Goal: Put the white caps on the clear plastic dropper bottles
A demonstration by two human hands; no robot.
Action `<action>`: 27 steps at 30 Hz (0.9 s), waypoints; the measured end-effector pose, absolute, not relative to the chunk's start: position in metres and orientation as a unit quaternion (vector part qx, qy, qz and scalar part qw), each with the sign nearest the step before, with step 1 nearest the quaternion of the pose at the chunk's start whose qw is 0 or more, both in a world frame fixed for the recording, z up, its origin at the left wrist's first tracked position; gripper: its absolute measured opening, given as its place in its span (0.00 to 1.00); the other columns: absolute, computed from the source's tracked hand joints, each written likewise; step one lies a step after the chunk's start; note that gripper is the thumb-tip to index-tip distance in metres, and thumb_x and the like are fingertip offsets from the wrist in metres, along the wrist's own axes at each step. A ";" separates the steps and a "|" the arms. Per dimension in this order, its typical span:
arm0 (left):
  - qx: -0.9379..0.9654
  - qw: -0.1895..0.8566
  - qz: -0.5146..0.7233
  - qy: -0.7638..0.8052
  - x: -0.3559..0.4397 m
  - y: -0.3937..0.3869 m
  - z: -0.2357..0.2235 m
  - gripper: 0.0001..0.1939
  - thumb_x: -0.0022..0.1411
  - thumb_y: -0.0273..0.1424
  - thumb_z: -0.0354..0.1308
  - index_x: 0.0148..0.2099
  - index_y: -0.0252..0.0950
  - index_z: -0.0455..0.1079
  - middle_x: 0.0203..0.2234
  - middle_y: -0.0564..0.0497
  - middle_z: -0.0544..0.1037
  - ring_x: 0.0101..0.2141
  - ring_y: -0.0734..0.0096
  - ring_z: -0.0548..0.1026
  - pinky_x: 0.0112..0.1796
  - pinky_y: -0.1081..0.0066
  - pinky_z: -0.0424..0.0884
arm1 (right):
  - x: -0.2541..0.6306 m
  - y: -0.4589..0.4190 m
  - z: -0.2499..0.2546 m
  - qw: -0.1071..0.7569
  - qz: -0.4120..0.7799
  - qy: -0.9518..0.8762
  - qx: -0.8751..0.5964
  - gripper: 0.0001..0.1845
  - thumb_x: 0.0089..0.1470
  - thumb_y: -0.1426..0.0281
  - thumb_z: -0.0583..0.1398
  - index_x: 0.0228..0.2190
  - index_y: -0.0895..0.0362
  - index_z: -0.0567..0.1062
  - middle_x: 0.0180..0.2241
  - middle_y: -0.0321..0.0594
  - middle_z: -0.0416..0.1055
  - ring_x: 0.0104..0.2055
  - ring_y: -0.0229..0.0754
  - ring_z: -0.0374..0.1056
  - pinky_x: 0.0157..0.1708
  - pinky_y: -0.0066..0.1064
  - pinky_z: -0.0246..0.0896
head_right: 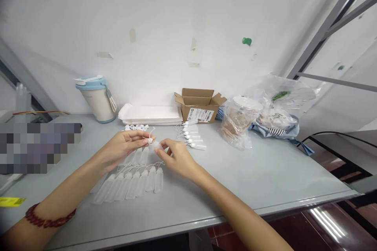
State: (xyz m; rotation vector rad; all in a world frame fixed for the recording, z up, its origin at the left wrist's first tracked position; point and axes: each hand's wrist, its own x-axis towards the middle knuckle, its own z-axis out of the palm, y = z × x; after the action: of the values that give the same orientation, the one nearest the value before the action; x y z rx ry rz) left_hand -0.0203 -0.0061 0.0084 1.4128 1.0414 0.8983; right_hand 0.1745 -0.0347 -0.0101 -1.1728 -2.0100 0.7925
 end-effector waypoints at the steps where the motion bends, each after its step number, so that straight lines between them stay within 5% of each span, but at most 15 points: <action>1: 0.600 0.557 0.381 0.429 -0.020 -0.006 0.008 0.14 0.49 0.36 0.64 0.39 0.37 0.75 0.40 0.46 0.79 0.44 0.62 0.74 0.48 0.61 0.66 | 0.174 -0.036 -0.010 0.333 0.336 -0.759 -0.447 0.12 0.56 0.61 0.54 0.32 0.58 0.69 0.24 0.34 0.67 0.22 0.33 0.64 0.23 0.24 0.55; 13: 0.641 0.560 0.371 0.371 -0.021 -0.006 0.008 0.13 0.53 0.36 0.61 0.41 0.37 0.73 0.40 0.47 0.78 0.42 0.63 0.75 0.48 0.62 0.67 | 0.169 -0.037 -0.004 0.341 0.547 -0.641 -0.418 0.21 0.49 0.53 0.59 0.29 0.60 0.71 0.26 0.36 0.68 0.20 0.31 0.60 0.19 0.24 0.50; 21: 0.673 0.516 0.354 0.393 -0.018 -0.008 0.008 0.13 0.53 0.36 0.60 0.40 0.36 0.74 0.41 0.46 0.78 0.43 0.61 0.74 0.46 0.63 0.69 | 0.175 -0.034 -0.008 0.313 0.509 -0.675 -0.433 0.11 0.45 0.66 0.63 0.31 0.61 0.73 0.24 0.33 0.66 0.25 0.32 0.59 0.27 0.25 0.54; 27: 0.695 0.500 0.341 0.388 -0.017 -0.009 0.009 0.11 0.53 0.36 0.59 0.38 0.37 0.74 0.40 0.47 0.78 0.43 0.62 0.74 0.45 0.65 0.69 | 0.180 -0.034 -0.003 0.274 0.444 -0.733 -0.437 0.17 0.49 0.63 0.59 0.17 0.60 0.64 0.17 0.28 0.50 0.21 0.30 0.46 0.22 0.26 0.40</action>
State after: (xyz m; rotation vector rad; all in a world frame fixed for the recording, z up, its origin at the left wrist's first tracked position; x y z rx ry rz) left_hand -0.0170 -0.0092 0.0086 1.6807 0.9391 0.8244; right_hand 0.1798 -0.0337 -0.0027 -1.1764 -1.9700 1.1928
